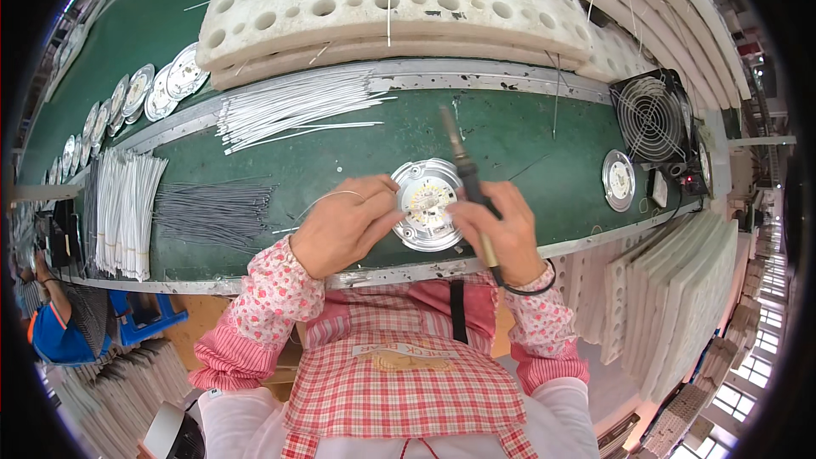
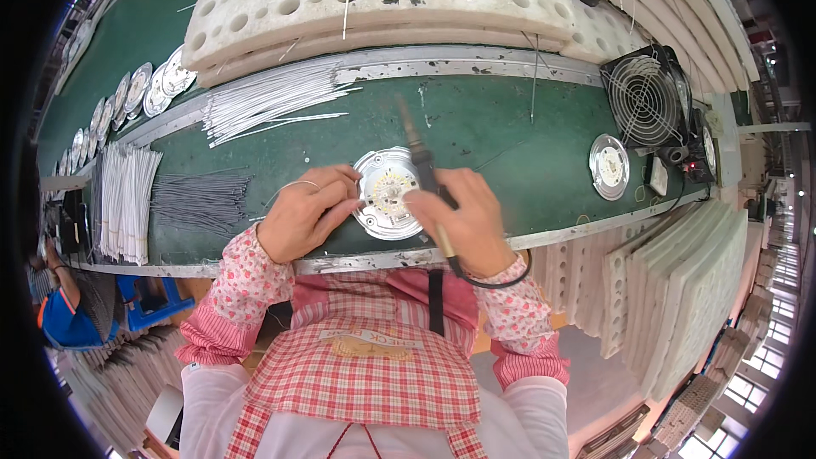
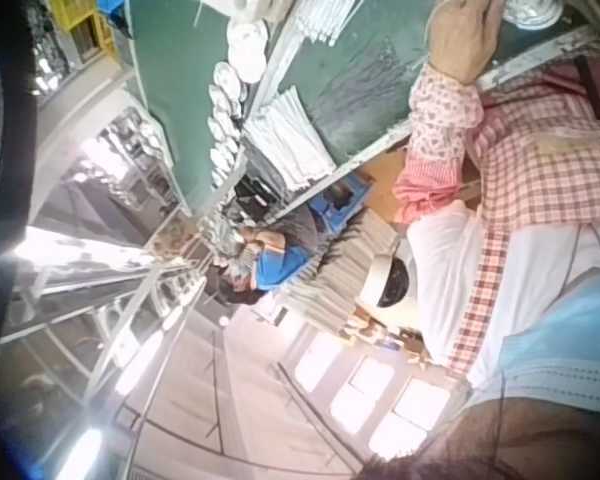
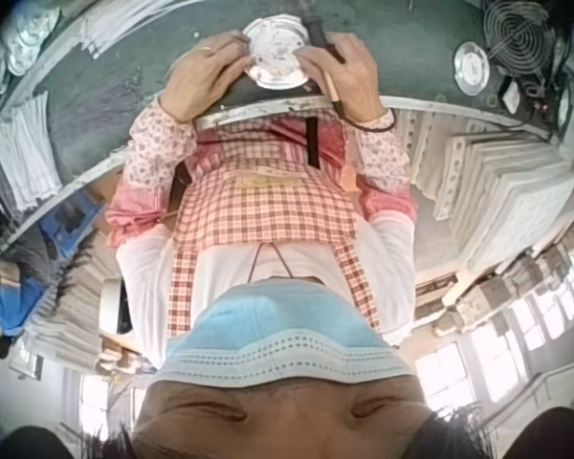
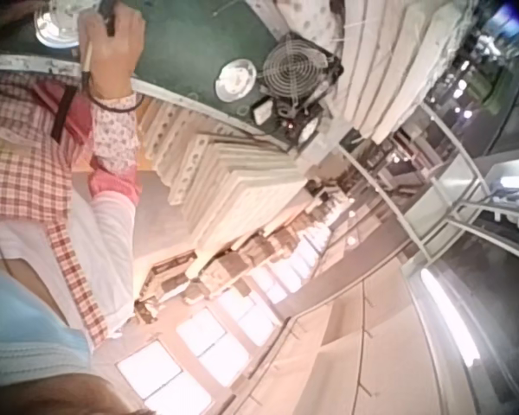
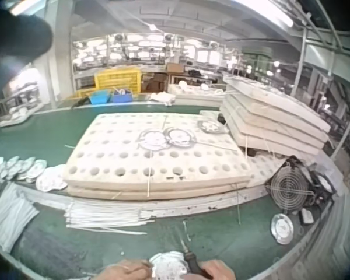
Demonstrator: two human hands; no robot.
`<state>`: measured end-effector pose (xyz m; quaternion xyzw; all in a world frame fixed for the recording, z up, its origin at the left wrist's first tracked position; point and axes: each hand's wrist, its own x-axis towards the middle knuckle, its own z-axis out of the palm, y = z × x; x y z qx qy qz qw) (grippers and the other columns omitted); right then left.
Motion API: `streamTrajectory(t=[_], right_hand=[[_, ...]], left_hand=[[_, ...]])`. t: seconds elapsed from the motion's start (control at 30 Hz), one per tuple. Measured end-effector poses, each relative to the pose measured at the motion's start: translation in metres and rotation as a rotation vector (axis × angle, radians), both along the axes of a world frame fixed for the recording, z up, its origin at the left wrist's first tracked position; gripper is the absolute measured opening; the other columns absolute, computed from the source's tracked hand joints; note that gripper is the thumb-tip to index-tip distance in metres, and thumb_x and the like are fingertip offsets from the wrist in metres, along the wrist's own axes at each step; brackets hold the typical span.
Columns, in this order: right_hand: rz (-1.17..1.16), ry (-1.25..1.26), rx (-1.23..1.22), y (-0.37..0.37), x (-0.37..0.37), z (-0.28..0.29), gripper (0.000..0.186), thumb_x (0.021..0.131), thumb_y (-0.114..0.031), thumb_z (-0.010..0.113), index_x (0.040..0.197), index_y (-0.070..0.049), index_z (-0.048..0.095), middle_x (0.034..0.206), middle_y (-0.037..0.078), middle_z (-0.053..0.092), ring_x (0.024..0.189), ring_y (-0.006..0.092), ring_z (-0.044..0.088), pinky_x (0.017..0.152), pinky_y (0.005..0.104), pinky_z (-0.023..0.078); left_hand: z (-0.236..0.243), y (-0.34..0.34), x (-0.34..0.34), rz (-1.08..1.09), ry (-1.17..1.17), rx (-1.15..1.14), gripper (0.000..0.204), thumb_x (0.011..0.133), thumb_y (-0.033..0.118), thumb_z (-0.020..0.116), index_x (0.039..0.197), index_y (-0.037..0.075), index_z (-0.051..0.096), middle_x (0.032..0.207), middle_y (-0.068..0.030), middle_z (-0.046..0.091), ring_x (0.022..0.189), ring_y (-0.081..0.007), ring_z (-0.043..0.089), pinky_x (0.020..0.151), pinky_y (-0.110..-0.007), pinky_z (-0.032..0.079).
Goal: The person solders electronic components and wires onto circular LED circuit boards on an assembly line. This is done with a soldering iron and solder wire.
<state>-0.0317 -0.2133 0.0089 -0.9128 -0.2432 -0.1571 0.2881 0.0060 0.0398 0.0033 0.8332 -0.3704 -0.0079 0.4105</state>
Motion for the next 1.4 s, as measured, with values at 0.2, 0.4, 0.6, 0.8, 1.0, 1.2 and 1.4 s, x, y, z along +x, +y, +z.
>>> streamTrajectory(t=[0.2,0.4,0.6,0.8,1.0,1.2,1.4], right_hand=[[-0.246,0.242,0.422,-0.012,-0.035,0.018,0.026,0.082,-0.003,0.068,0.107,0.001,0.068,0.089,0.015,0.073,0.07,0.0215,0.07,0.064,0.0321,0.053],[-0.085,0.279,0.453,-0.012,-0.039,0.014,0.015,0.082,-0.005,0.068,0.096,0.0,0.069,0.068,0.011,0.068,0.052,0.0189,0.064,0.05,0.0288,0.047],[-0.063,0.278,0.445,-0.014,-0.035,0.01,0.014,0.081,-0.004,0.068,0.094,0.0,0.07,0.069,0.011,0.067,0.052,0.0192,0.063,0.049,0.0296,0.046],[0.069,0.183,0.368,-0.02,-0.024,0.012,0.014,0.079,-0.003,0.068,0.093,0.0,0.07,0.069,0.011,0.065,0.052,0.0219,0.061,0.049,0.0307,0.046],[-0.02,0.358,0.473,-0.021,-0.032,0.005,0.013,0.084,-0.005,0.063,0.094,0.001,0.069,0.069,0.009,0.065,0.054,0.0164,0.061,0.051,0.0284,0.047],[-0.109,0.597,0.717,-0.022,-0.042,-0.002,0.018,0.093,-0.012,0.058,0.101,0.003,0.065,0.071,0.007,0.064,0.059,0.0114,0.062,0.055,0.0255,0.049],[-0.168,0.585,0.712,-0.023,-0.047,0.004,0.014,0.092,-0.006,0.057,0.1,0.003,0.065,0.069,0.007,0.063,0.059,0.0112,0.063,0.056,0.0262,0.049]], left_hand=[[0.005,-0.009,-0.013,0.152,0.079,0.013,0.009,0.082,0.003,0.071,0.079,0.001,0.062,0.095,-0.0087,0.067,0.092,-0.0277,0.065,0.082,-0.037,0.05],[0.003,-0.016,-0.013,0.133,-0.11,0.018,0.012,0.076,0.001,0.074,0.077,0.003,0.062,0.096,-0.0068,0.066,0.093,-0.026,0.065,0.08,-0.037,0.049],[0.003,-0.022,-0.01,0.129,-0.158,0.068,0.014,0.075,0.005,0.074,0.075,0.005,0.06,0.095,-0.0058,0.063,0.095,-0.0261,0.062,0.079,-0.038,0.046],[0.002,-0.027,-0.008,0.126,-0.198,0.119,0.012,0.074,0.008,0.074,0.077,0.006,0.063,0.093,-0.0053,0.061,0.094,-0.0259,0.059,0.079,-0.039,0.044],[0.001,-0.028,-0.011,0.127,-0.203,0.176,0.013,0.074,0.01,0.075,0.078,0.007,0.063,0.094,-0.0051,0.061,0.089,-0.0261,0.057,0.08,-0.039,0.043],[-0.002,-0.026,-0.015,0.141,-0.169,0.181,0.036,0.075,0.005,0.072,0.11,0.011,0.069,0.106,-0.0057,0.06,0.09,-0.0241,0.058,0.078,-0.037,0.047],[-0.005,-0.021,-0.011,0.069,-0.372,0.266,0.053,0.071,0.004,0.071,0.123,0.013,0.066,0.112,-0.0079,0.06,0.096,-0.0259,0.06,0.081,-0.037,0.049]])
